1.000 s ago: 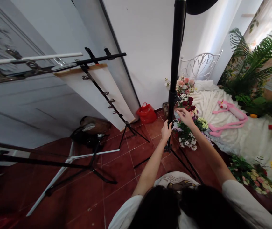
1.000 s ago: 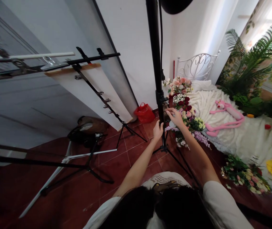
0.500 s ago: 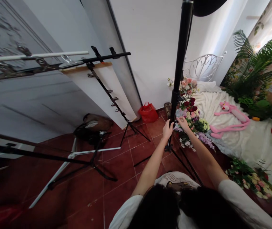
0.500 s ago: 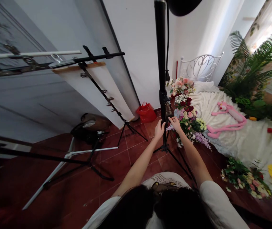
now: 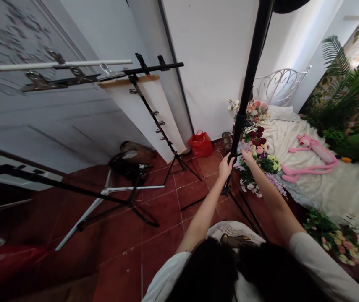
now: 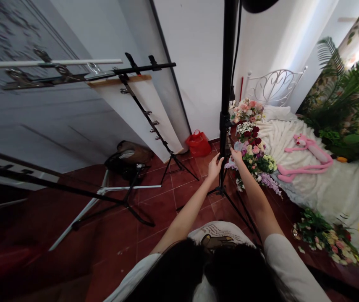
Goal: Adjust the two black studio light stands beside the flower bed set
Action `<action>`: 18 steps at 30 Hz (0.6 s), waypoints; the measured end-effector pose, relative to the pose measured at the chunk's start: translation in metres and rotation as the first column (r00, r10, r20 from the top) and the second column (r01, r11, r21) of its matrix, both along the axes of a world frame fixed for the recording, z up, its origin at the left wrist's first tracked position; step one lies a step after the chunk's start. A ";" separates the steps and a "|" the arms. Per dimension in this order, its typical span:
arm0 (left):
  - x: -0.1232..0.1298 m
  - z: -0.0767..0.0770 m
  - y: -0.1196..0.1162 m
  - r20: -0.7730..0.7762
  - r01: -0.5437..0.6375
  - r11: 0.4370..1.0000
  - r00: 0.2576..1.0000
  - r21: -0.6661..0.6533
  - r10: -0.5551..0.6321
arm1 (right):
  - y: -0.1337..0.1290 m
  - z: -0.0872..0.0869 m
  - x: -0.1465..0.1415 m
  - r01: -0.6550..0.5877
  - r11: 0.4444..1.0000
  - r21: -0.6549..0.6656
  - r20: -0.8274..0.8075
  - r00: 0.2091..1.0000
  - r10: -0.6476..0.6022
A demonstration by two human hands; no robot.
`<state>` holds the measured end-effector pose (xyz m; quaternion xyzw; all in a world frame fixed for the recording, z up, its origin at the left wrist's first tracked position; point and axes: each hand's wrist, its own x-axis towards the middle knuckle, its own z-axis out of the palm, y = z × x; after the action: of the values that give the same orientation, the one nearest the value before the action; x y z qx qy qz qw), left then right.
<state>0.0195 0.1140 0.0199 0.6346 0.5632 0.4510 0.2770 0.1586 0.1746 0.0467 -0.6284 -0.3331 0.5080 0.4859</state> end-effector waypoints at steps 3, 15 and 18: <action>-0.002 -0.021 -0.016 -0.056 -0.026 0.990 0.998 -0.136 0.018 | -0.033 -0.020 0.016 0.057 0.998 -0.028 -0.152 0.987 -0.060; 0.127 -0.087 -0.090 -0.070 0.548 0.760 0.794 -0.349 -0.604 | -0.287 -0.133 0.086 0.532 0.764 -0.365 -0.434 0.628 -0.646; 0.178 -0.078 -0.124 -0.030 0.728 0.614 0.637 -0.306 -0.770 | -0.347 -0.134 0.089 0.672 0.620 -0.404 -0.465 0.433 -0.772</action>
<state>0.1976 -0.0099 -0.0586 0.8022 0.3205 0.1619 0.4771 0.2480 -0.1725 -0.0877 -0.5504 0.1822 0.4448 0.6827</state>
